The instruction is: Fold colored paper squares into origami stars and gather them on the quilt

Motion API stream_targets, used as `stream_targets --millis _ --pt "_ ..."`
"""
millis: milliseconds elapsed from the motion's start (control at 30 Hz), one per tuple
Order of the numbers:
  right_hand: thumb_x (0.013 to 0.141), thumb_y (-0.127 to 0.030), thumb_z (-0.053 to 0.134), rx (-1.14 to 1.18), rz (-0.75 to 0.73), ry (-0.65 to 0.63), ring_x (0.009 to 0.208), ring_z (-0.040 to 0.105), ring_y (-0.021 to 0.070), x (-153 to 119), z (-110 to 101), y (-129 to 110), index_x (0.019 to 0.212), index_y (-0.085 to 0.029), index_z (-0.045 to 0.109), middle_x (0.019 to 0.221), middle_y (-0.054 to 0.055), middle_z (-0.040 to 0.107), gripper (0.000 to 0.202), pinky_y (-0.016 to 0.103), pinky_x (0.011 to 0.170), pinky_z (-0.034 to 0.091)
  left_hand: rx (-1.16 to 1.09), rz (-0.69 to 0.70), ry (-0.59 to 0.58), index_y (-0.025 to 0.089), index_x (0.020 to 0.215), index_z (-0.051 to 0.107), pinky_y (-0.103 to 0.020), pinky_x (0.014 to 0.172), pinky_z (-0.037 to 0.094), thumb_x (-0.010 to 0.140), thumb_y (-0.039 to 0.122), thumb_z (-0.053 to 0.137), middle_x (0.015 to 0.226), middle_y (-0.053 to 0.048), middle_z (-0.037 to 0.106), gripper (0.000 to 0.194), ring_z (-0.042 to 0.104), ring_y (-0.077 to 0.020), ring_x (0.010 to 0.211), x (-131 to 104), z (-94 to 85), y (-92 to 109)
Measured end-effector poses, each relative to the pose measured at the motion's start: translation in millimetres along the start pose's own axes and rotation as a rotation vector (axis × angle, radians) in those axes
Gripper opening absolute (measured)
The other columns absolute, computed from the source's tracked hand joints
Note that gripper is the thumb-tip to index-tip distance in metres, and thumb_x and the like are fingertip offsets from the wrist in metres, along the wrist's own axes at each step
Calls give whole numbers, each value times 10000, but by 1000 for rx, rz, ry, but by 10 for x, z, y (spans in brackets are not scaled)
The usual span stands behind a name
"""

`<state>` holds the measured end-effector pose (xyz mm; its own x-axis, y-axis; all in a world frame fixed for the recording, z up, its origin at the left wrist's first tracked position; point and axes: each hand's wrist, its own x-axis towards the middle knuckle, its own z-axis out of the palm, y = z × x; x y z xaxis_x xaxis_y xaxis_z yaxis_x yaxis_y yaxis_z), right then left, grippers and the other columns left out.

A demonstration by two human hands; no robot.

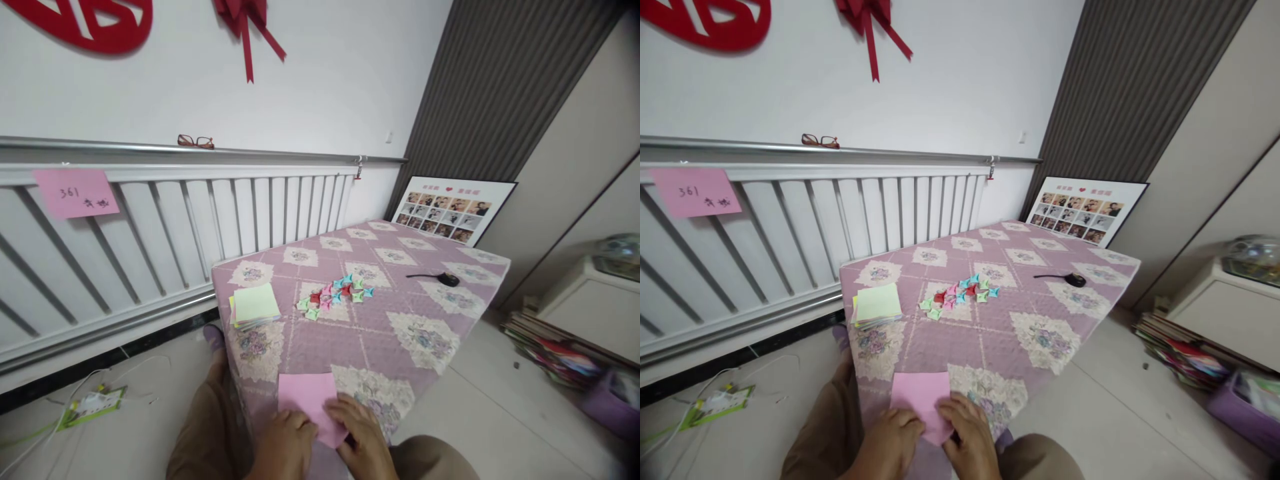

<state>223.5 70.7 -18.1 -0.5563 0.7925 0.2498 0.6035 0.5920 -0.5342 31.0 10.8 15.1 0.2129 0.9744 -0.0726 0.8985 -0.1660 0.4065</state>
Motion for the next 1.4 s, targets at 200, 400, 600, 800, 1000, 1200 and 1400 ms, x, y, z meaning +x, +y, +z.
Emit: stream_targets --millis 200,400,600,800,1000,1200,1400 --pt "787 -242 597 44 8 63 1065 592 228 -65 -4 -80 789 -265 656 904 14 708 63 364 897 442 -244 -33 89 281 1193 590 -307 943 439 739 212 566 1176 -26 635 460 574 -209 1063 -194 -49 -150" --pt "832 -434 565 42 133 179 972 625 237 -74 34 -100 854 -264 694 990 52 700 215 355 857 469 -306 -214 137 240 1129 611 -301 894 455 757 205 509 1066 -44 675 388 602 -200 970 -323 -1 -452" --pt "840 -395 506 30 329 175 936 627 250 67 75 -244 1083 -241 643 1006 62 704 319 395 861 450 -312 -299 220 191 1330 438 -299 897 456 796 223 468 1119 -72 653 536 601 -207 1007 -263 134 -476" --pt "818 -332 512 18 396 183 1049 596 259 126 138 -284 1208 -225 575 1144 66 667 410 438 941 395 -90 -206 391 201 1419 323 -393 1015 394 830 221 451 1313 -107 540 603 506 -243 1185 -282 161 -452" --pt "809 -336 522 -19 377 191 1018 622 239 138 146 -265 1210 -238 574 1136 47 676 416 411 904 435 186 313 328 258 1380 415 -459 1058 325 809 382 573 1417 -70 457 606 395 -310 1297 -202 447 -277" --pt "820 -379 521 -98 359 209 1034 614 249 116 219 -222 1211 -229 567 1144 56 671 421 421 912 430 350 336 406 198 1429 336 -409 1078 275 910 392 438 1421 -93 444 564 373 -266 1316 -171 667 -343" --pt "823 -376 509 -153 355 221 1056 589 268 92 293 -203 1236 -216 537 1144 78 658 444 452 930 401 349 358 409 187 1432 329 -401 1082 263 914 406 417 1422 -91 441 570 372 -259 1319 -190 635 -367"
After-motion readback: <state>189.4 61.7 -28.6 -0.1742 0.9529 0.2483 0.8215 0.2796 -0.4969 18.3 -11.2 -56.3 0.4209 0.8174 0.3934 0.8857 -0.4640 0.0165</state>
